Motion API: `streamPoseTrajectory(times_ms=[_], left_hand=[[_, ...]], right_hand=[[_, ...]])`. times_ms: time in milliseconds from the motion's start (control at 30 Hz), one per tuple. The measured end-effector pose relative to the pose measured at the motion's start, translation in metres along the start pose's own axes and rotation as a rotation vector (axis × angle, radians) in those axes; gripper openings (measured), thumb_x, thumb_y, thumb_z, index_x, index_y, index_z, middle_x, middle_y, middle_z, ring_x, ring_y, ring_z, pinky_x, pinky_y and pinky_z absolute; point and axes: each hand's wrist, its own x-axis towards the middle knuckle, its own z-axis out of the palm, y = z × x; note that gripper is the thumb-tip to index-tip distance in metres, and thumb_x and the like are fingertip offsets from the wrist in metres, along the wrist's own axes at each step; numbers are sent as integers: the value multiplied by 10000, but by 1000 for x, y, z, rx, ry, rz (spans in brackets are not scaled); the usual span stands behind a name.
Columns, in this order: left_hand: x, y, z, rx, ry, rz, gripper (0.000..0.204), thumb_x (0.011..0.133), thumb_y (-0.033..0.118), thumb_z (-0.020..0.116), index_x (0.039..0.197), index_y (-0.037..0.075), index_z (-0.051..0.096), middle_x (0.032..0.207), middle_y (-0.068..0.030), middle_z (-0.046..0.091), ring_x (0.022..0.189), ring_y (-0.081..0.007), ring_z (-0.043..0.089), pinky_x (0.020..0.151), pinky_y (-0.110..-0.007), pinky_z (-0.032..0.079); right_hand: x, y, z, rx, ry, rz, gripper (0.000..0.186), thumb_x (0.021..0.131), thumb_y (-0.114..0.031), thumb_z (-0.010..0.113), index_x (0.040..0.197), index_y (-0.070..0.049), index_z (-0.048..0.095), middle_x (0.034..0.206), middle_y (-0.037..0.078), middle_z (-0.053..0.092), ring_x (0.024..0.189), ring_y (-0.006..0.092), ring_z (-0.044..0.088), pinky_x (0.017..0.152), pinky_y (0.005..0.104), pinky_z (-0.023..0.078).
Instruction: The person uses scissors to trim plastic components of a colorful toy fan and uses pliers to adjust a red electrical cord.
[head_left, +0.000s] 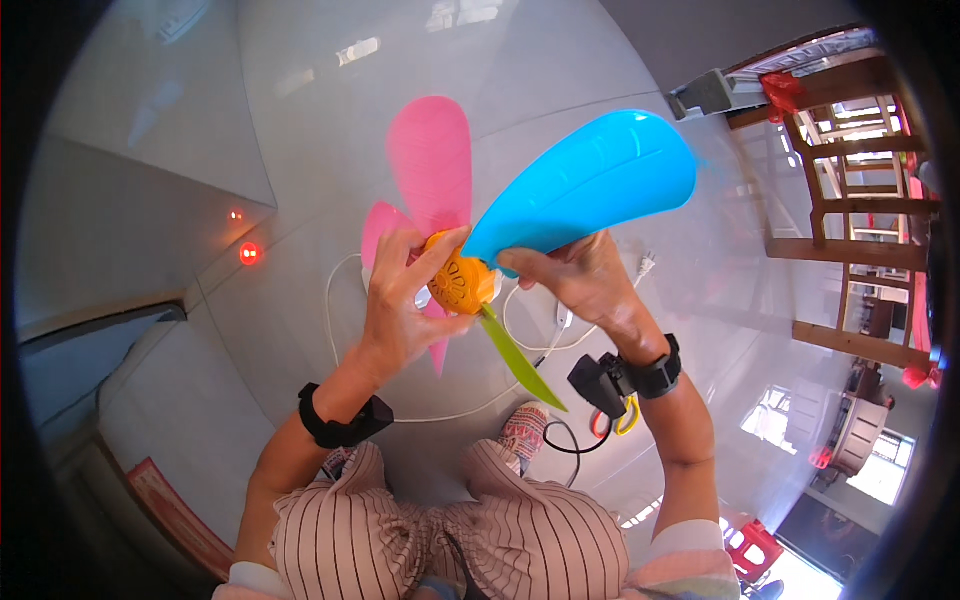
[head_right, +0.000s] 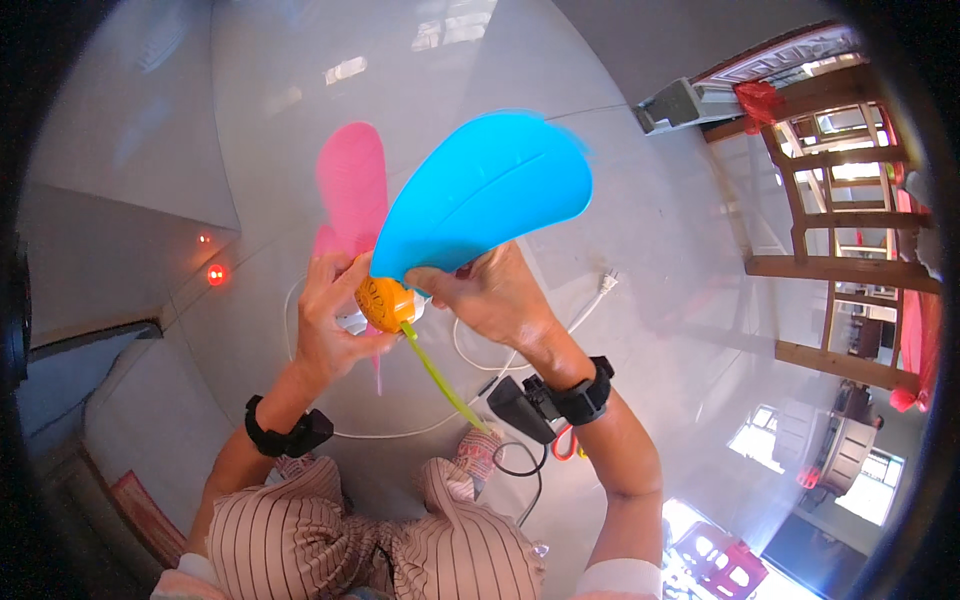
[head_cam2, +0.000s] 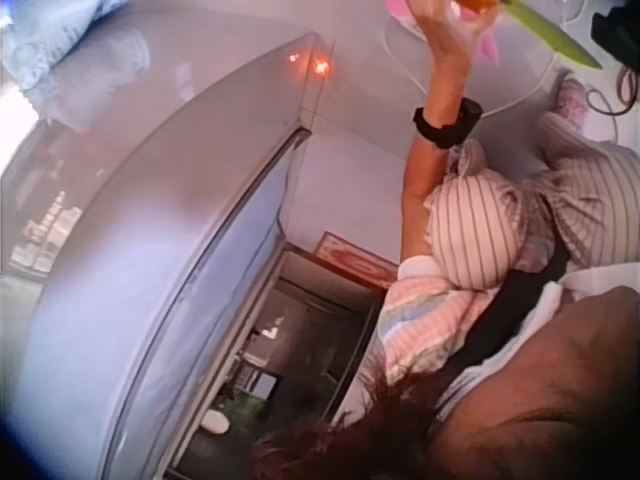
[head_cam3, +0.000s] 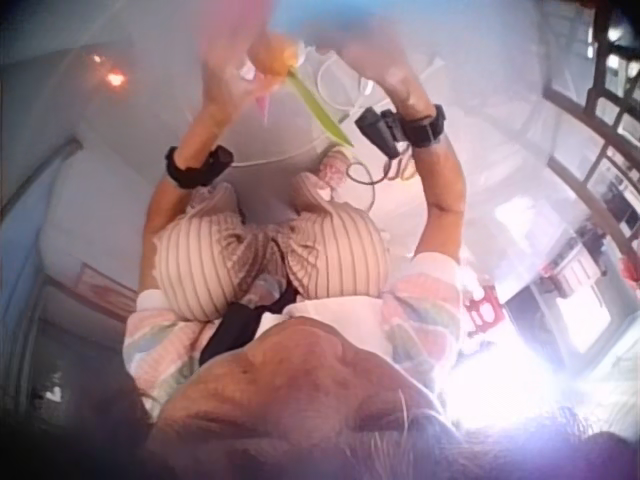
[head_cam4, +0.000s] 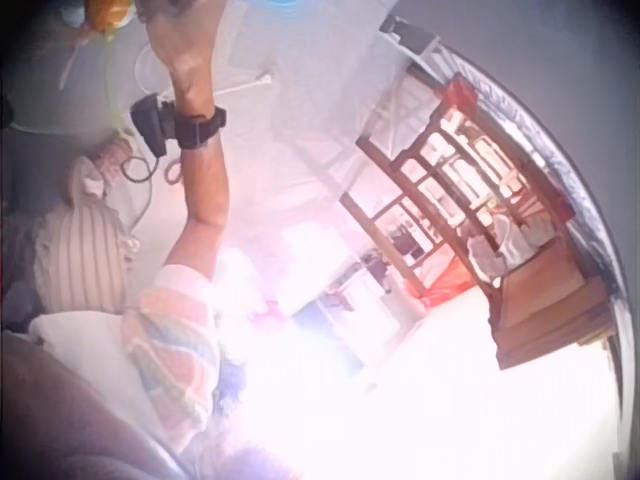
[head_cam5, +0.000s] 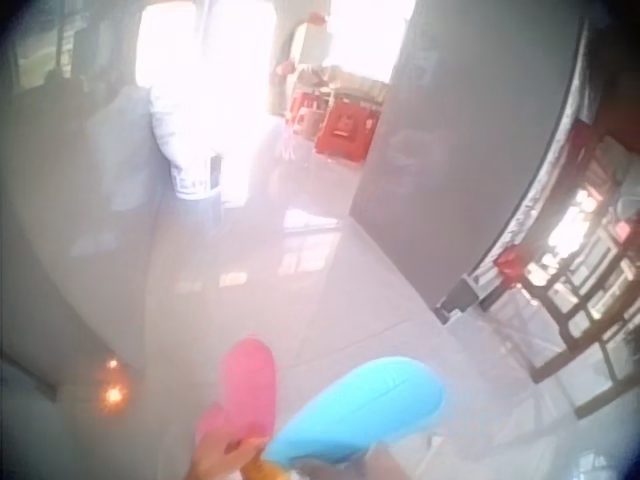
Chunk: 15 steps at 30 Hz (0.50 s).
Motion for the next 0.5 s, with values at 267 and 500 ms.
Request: streamPoseTrajectory(times_ms=[267,500], left_hand=[[-5,-4,9,42,-13,-27,670,454,105,787,1093,57,593,925,-98,492,852,-243,482,730,-327,432],[-1,2,9,53,-19,-88,670,440,110,798,1075,45,595,917,-105,502,878,-249,493,737,-338,436]], right_hand=[[-6,9,10,-228,152,-269,178,756,-85,674,923,-42,630,777,47,633,603,96,575,551,222,459],[0,3,4,-36,78,-173,264,697,17,629,955,-10,583,843,99,612,730,192,590,656,308,483]])
